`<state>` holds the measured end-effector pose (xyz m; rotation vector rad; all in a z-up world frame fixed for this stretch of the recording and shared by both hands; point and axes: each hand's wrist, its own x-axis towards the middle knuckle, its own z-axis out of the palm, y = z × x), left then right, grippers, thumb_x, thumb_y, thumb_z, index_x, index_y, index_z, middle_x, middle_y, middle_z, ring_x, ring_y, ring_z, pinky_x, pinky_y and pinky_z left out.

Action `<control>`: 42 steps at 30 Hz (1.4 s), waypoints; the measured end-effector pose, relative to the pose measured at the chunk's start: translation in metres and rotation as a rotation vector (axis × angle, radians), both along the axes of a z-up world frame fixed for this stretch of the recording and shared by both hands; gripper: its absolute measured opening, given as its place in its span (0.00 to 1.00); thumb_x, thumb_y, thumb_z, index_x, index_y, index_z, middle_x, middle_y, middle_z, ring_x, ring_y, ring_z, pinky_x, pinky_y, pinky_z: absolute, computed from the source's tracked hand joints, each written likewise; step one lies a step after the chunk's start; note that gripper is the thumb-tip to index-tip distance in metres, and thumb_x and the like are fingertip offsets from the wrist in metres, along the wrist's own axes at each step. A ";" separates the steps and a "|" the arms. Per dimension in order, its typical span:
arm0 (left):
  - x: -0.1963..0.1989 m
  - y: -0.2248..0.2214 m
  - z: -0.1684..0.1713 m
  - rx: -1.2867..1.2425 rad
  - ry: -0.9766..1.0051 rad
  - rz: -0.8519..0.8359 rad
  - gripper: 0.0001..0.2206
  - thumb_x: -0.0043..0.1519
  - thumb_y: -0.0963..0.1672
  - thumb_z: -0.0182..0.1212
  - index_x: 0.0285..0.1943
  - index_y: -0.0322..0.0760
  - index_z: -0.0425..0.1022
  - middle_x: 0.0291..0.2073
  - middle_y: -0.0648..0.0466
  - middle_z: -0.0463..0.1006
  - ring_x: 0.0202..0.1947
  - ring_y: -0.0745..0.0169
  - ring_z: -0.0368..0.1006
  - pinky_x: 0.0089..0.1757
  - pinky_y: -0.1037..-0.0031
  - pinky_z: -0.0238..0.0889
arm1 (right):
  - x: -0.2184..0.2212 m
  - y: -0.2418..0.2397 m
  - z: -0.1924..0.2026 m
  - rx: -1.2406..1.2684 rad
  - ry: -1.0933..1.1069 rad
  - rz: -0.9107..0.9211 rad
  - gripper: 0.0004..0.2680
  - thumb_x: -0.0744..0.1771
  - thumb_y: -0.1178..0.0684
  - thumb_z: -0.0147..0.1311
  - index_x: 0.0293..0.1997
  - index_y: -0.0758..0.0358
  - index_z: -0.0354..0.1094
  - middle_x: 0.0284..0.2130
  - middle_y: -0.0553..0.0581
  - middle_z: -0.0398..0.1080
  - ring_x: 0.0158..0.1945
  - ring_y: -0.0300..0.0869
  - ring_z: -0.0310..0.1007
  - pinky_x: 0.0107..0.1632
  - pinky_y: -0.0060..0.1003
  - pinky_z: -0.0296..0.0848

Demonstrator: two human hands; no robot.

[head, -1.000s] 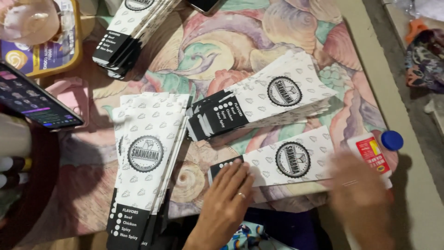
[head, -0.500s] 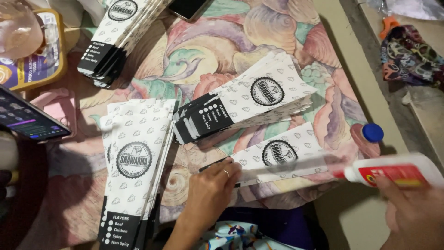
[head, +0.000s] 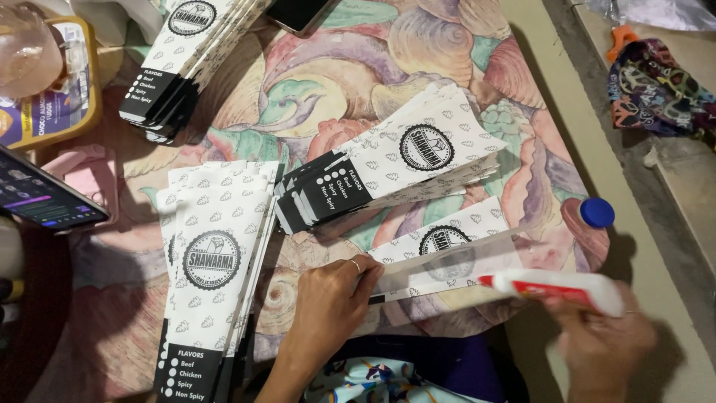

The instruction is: The person applies glue from a bottle to the edges of paper food containers and presses the edges together by hand.

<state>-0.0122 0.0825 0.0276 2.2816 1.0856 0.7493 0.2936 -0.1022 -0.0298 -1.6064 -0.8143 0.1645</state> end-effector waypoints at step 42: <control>0.001 0.031 0.027 -0.417 0.109 0.028 0.13 0.64 0.49 0.62 0.30 0.40 0.82 0.18 0.53 0.79 0.19 0.55 0.71 0.28 0.63 0.55 | -0.147 0.074 0.042 0.056 0.318 0.443 0.15 0.59 0.59 0.64 0.45 0.77 0.68 0.40 0.76 0.78 0.43 0.60 0.84 0.51 0.50 0.87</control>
